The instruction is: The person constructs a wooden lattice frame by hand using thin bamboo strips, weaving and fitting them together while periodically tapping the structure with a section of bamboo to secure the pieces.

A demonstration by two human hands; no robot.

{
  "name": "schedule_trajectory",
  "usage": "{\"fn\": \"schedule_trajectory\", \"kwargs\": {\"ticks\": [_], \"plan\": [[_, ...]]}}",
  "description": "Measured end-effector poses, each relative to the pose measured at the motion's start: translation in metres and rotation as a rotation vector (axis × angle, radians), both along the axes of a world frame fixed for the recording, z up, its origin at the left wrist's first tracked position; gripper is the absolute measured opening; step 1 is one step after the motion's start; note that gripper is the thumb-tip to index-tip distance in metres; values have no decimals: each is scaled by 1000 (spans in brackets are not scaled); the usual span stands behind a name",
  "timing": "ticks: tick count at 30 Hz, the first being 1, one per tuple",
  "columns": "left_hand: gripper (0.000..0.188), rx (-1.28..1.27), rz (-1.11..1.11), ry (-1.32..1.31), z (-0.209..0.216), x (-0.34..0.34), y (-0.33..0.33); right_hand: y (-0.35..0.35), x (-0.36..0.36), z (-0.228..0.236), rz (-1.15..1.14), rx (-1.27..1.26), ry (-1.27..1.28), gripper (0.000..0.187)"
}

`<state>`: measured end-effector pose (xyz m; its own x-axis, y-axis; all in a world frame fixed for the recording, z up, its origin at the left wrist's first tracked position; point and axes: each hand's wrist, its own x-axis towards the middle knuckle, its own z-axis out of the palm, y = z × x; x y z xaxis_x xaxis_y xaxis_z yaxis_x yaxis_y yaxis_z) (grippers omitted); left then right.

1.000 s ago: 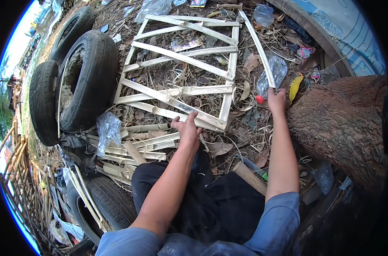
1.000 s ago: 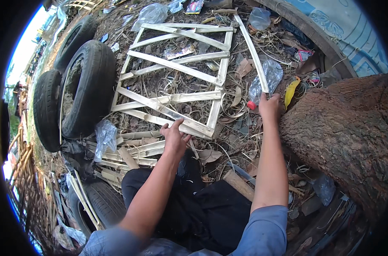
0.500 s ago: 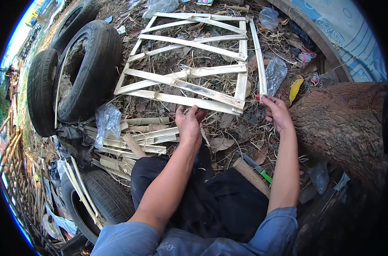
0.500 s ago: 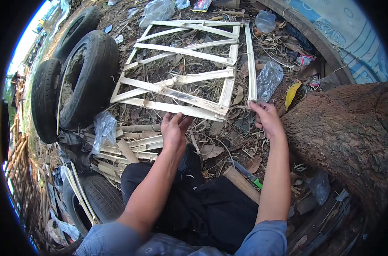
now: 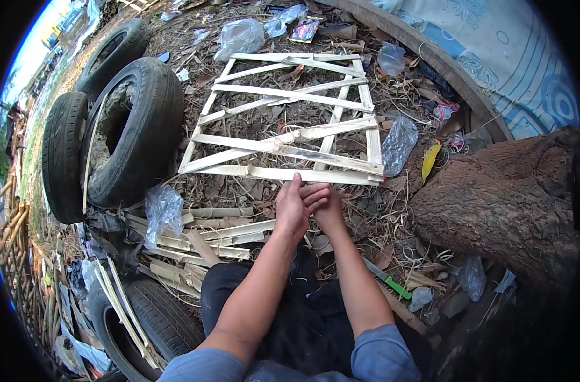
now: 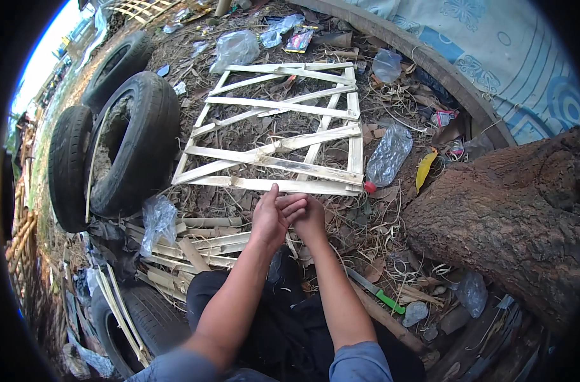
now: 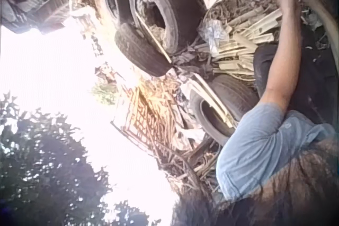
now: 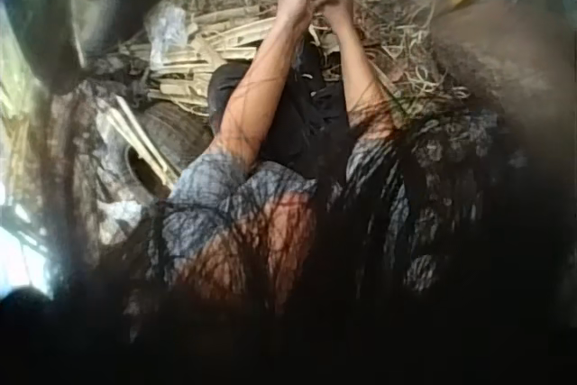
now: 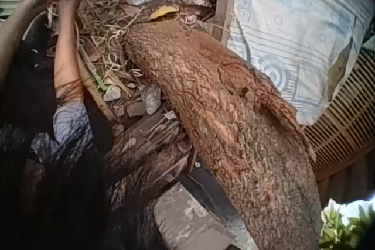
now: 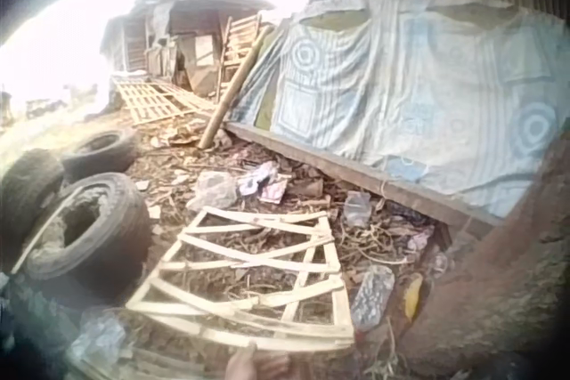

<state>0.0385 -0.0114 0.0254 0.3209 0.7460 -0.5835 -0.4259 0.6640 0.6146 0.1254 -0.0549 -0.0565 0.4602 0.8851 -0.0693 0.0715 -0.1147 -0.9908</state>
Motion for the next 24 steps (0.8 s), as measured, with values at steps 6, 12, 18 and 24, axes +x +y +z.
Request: {"fn": "schedule_trajectory", "kwargs": {"ticks": [6, 12, 18, 24], "plan": [[16, -88, 4, 86, -12, 2, 2, 15, 9, -23, 103, -43, 1500, 12], [16, -45, 19, 150, -14, 4, -1, 16, -5, -6, -73, -94, 1019, 10], [21, -67, -40, 178, -19, 11, -12, 7, 7, -43, -33, -178, 1329, 43], [20, -61, -102, 358, -42, 7, -8, 2, -10, -39, -101, -132, 977, 23]]}}
